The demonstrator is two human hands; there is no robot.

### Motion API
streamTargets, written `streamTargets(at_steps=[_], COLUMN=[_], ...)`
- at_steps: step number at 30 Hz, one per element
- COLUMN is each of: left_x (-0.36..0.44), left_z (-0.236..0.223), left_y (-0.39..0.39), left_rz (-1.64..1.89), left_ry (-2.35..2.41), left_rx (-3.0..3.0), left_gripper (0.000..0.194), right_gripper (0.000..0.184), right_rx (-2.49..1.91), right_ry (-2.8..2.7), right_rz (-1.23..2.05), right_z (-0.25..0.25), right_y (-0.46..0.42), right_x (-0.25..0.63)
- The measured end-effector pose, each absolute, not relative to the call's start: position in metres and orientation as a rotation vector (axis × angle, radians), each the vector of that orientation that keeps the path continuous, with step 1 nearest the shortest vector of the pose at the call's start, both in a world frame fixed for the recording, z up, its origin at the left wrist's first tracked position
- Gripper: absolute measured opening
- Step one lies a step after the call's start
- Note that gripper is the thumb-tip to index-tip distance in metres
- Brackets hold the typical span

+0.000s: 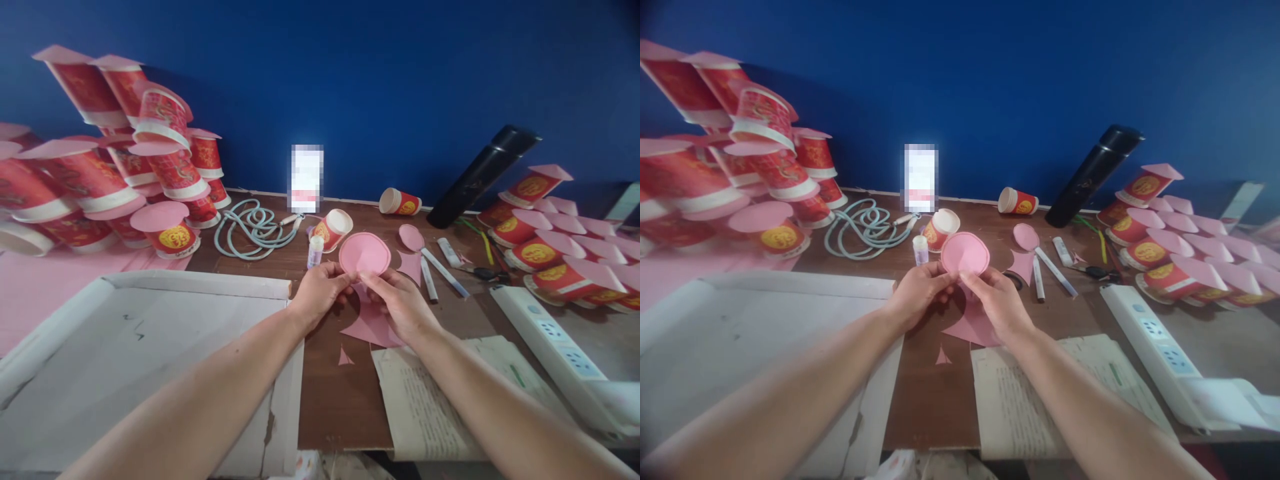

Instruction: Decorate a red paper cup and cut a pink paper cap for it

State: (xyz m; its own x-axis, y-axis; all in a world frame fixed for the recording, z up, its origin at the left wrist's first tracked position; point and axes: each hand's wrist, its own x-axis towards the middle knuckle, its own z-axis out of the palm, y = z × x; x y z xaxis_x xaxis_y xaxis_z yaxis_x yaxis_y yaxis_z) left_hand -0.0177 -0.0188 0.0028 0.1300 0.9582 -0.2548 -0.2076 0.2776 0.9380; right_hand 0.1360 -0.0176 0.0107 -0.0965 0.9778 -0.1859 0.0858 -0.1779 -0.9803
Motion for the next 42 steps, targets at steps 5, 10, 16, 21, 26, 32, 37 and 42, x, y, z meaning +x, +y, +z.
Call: streamTargets(at_steps=[5,10,16,21,26,32,37,42], left_x=[-0.0175,-0.0153,-0.0156,-0.0161,-0.0148,-0.0153,-0.0151,-0.015], left_z=[0.0044,0.0042,0.0061,0.0092,0.0102,0.0099,0.0084,0.0072], left_y=[-0.0208,-0.0217,-0.0226,-0.0236,-0.0233,-0.024,-0.0241,-0.0241], left_rz=[0.983,0.967,0.964,0.958,0.989,0.994,0.992,0.961], left_ry=[1.053,1.058,1.079,1.12,1.181,1.172,1.165,1.156], left_rx=[0.967,1.015,1.038,1.064,1.02,1.043,1.064,1.122], left_gripper=[0.022,0.023,0.019,0.018,0.017,0.019,0.019,0.022], right_gripper=[0.043,0.041,0.043,0.04,0.043,0.039,0.039,0.041], right_rx=[-1.366,-1.358,-1.405,-1.434,-1.354,-1.384,-1.442,-1.452], right_ry=[-1.189,-1.242,-1.267,-1.252,-1.239,-1.291,-1.364,-1.448], right_rz=[1.354,1.296,1.236,1.223,1.305,1.283,1.186,1.104], right_z=[0.0078,0.0059,0.0036,0.004,0.0045,0.0075,0.0071,0.0077], right_y=[-0.0166,-0.0167,-0.0164,-0.0164,-0.0171,-0.0176,-0.0168,-0.0162], right_x=[0.1354,0.1382,0.1389,0.139,0.1405,0.1388,0.1401,0.1423])
